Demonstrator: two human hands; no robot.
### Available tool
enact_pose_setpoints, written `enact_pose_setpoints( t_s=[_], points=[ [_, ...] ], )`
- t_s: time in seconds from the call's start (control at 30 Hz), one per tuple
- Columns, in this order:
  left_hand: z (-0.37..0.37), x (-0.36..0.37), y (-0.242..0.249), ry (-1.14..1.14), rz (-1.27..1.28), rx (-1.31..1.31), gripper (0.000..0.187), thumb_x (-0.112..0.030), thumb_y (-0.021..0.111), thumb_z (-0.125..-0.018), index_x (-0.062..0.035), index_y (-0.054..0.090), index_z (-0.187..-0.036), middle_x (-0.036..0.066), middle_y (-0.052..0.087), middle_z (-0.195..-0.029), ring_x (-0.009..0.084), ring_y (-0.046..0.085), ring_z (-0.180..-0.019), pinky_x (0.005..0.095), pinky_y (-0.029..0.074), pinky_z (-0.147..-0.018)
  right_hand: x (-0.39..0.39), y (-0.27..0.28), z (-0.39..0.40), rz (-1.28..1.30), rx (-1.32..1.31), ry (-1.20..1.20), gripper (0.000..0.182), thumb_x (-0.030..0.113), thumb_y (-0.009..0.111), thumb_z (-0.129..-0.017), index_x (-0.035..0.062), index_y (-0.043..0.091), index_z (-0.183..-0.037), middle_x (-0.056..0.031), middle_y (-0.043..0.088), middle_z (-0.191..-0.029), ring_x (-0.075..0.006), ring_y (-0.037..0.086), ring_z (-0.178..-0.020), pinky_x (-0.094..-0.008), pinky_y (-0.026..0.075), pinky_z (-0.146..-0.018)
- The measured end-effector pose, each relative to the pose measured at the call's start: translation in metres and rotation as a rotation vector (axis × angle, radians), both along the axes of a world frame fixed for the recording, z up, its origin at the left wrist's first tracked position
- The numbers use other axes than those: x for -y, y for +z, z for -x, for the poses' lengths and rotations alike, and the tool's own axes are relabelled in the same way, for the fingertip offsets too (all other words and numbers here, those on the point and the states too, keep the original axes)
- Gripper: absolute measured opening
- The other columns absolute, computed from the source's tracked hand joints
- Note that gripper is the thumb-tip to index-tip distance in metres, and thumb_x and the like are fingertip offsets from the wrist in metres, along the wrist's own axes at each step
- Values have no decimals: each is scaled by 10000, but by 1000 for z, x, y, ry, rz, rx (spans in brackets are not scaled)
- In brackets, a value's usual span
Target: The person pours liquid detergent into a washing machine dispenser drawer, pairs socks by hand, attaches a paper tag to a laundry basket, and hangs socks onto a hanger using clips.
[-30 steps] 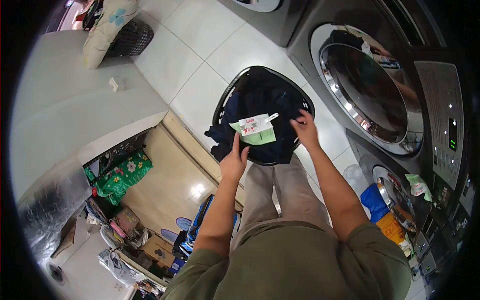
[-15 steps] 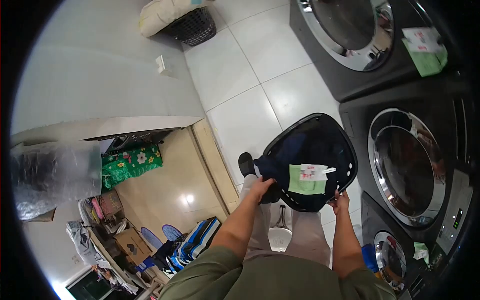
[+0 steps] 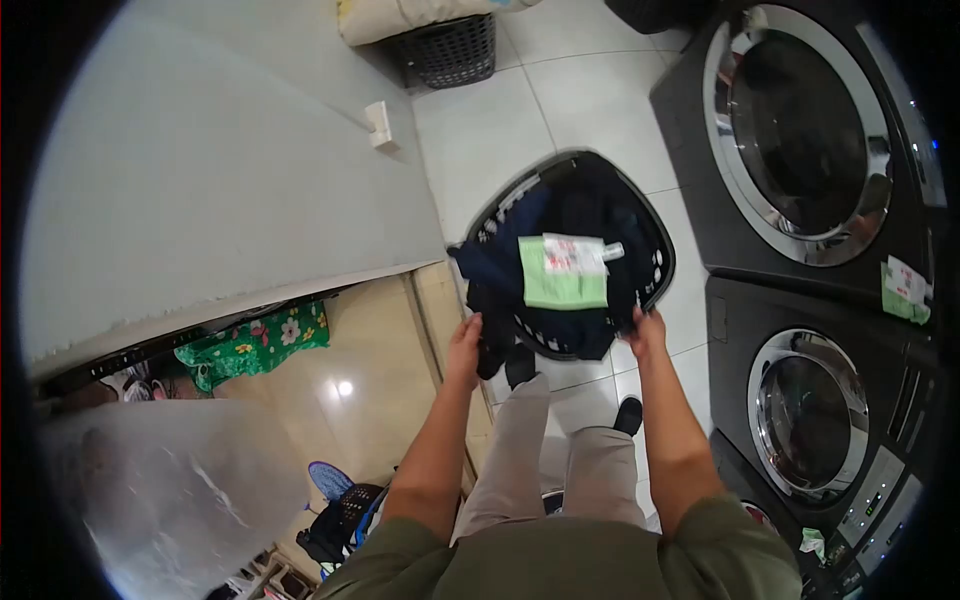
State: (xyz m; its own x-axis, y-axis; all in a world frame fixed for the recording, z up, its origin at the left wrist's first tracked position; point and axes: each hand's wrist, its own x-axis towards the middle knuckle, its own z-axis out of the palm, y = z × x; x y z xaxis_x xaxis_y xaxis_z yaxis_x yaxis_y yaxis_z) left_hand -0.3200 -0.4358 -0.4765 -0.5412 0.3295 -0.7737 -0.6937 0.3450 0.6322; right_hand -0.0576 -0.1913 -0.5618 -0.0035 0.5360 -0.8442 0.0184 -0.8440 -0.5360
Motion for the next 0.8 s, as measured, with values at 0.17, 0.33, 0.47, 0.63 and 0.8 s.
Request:
enact_pose_setpoints(
  t_s=[0.17,0.33,0.47,0.63,0.8],
  points=[
    [32,63,61,-69,188,-198,356,-347,527,-982,-41,686,-1071,2,569,-821,108,503,-752,257,412,-684,-41,7,200,5,-136,-2,216,79,509,-965,81,490,-1180,-90,576,-926,-262,616,-767,-624,549,-629],
    [-9,140,75,-180,386,-275,360,-324,493,-995,-25,693,-1020,2,568,-744,92,512,-729,250,416,-696,-51,5,355,-32,-224,-63,227,103,500,-988,-5,476,-1186,-147,580,-1017,-293,608,-816,-681,524,-726],
    [-39,168,105,-259,453,-218,352,-342,539,-980,-27,690,-1028,22,608,-775,103,549,-755,268,445,-713,-64,21,434,49,-227,-196,404,109,484,-994,-50,375,-1350,-243,498,-1285,-464,562,-1093,-728,490,-799],
    [-73,191,103,-256,432,-137,334,-362,637,-925,-41,685,-1000,51,638,-754,108,586,-748,288,483,-700,-73,6,439,81,-327,132,281,63,484,-973,-44,418,-1224,-209,641,-976,-430,649,-899,-537,589,-720],
    [-66,157,144,-549,296,-244,377,-264,730,-841,-96,598,-1152,69,664,-952,148,638,-848,311,515,-779,3,-3,302,-638,336,1059,316,90,512,-924,45,527,-1236,-125,664,-1036,-219,644,-821,-342,533,-698]
  ],
)
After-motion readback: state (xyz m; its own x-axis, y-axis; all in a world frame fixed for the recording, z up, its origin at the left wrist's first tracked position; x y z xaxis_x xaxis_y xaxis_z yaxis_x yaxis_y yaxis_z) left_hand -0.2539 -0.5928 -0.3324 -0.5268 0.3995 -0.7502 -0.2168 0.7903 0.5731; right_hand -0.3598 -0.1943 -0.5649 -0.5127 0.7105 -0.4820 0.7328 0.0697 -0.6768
